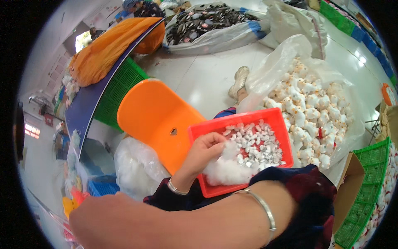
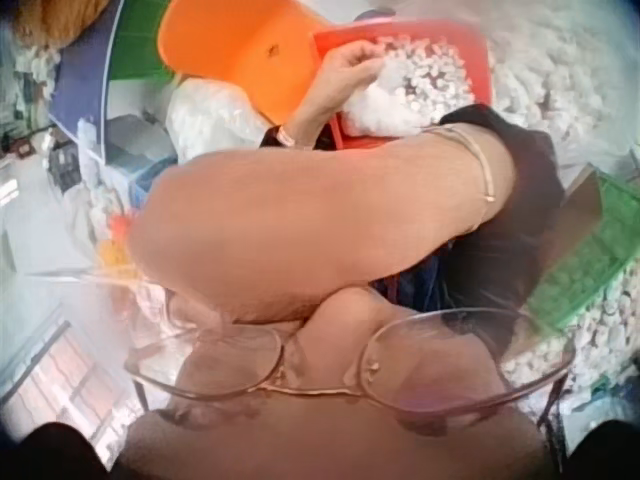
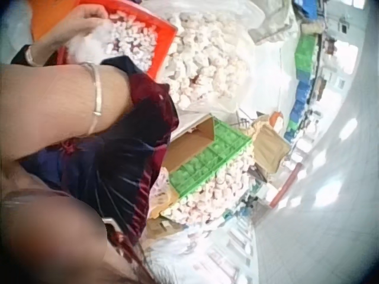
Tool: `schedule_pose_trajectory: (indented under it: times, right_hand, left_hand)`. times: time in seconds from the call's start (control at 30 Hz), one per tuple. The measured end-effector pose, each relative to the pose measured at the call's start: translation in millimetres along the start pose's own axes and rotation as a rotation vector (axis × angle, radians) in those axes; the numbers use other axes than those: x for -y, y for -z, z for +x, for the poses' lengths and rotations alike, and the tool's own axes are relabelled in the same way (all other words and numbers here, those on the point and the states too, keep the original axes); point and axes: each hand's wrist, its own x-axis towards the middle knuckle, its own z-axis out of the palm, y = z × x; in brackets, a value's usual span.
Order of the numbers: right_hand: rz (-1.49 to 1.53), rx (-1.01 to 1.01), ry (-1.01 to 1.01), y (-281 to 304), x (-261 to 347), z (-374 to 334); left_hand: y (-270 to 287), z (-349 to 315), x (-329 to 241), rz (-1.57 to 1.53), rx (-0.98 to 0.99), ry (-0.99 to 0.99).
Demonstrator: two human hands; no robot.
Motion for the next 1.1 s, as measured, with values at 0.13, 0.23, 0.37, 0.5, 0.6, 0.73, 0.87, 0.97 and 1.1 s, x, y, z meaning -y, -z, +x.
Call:
schedule_pose_trajectory:
  times: [0.13,0.23,0.37,0.5,0.6,0.73,0.87,0.97,1.1]
  right_hand:
    - [-0.073,-0.062,0.058,4,9,-7]
    - [-0.072,-0.059,0.011,7,10,-8]
    - [0.175,0.275,-0.350,26,18,5]
    - [0.500,0.061,-0.335,20,12,-16]
    - [0.475,-0.125,-0.232,16,8,-27]
    - [0.480,-0.082,-0.192,24,3,-30]
    - [0.482,-0.007,-0.215,44,-3,-35]
    - [0.513,-0.113,-0.476,37,-28,-55]
    - [0.703,-0.528,-0.814,30,-104,-118]
  left_hand:
    - [-5,-5,-6,-0.036,-0.002,0.023]
    - [-6,-5,-8,-0.011,-0.001,0.057]
    - [-6,-5,-10,-0.010,0.001,0.035]
    - [-8,-4,-13,0.042,0.000,0.068]
    - [-11,-5,-10,0.062,0.004,0.080]
    - [-10,-2,-10,0.061,0.004,0.090]
    - [-10,2,-6,0.038,0.003,0.110]
    - [-9,1,-1,-0.094,-0.069,0.170]
    - [9,4,0,-0.027,-0.065,-0.032]
